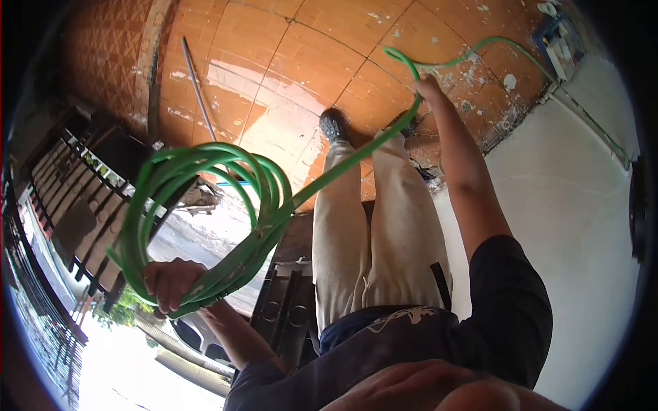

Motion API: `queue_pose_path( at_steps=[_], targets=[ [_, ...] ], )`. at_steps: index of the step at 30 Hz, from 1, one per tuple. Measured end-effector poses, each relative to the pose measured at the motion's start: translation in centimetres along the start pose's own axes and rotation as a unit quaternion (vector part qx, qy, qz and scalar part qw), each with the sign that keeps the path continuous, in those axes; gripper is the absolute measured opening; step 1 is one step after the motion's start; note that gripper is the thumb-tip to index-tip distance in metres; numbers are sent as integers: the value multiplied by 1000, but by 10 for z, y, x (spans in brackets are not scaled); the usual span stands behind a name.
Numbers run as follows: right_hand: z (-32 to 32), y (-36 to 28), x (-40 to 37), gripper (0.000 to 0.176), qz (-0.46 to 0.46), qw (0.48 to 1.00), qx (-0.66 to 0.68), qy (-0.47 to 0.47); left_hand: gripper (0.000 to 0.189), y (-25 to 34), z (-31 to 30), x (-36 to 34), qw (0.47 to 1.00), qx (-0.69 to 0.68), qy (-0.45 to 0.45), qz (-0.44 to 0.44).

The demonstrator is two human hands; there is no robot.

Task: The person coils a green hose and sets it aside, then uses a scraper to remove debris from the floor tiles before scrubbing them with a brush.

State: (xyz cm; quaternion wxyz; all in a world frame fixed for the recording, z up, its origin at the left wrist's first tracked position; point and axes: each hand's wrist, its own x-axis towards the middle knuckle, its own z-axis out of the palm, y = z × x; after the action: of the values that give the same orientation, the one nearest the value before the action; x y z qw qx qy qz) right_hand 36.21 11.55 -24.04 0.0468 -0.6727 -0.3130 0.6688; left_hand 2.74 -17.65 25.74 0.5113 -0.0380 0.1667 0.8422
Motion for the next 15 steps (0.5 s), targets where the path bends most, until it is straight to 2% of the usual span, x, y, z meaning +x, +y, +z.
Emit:
queue_pose_path(
  at_steps=[1,2,4,5,6,7,8,9,10,12,14,15],
  targets=[
    [3,10,-11,20,55,992,-114,8,27,3,1,3,999,31,-13,-6],
    [9,21,-6,20,59,991,-121,4,20,6,2,4,998,63,-22,-14],
    [24,42,14,17,89,987,-130,11,17,13,5,8,998,38,-14,-39],
    [31,47,30,13,65,990,-116,-38,20,18,9,13,984,104,-41,-137],
    [43,38,34,14,70,986,-151,-26,26,23,8,16,955,165,-69,-237],
    [60,19,37,17,74,980,-186,-12,20,29,6,20,926,199,-96,-305],
    [69,13,51,22,35,972,-229,-35,15,33,4,24,901,217,-111,-359],
    [84,11,65,22,-11,990,-142,-19,13,38,0,27,870,236,-132,-414],
    [92,6,78,22,-16,995,-95,27,14,41,-6,31,840,247,-144,-462],
    [104,-21,79,21,-24,999,42,25,24,44,-19,32,771,266,-172,-552],
    [92,-21,151,19,-39,985,168,3,36,51,-33,24,695,276,-196,-634],
    [85,-38,171,16,-82,986,137,-40,43,53,-39,17,656,280,-199,-671]
  ],
)
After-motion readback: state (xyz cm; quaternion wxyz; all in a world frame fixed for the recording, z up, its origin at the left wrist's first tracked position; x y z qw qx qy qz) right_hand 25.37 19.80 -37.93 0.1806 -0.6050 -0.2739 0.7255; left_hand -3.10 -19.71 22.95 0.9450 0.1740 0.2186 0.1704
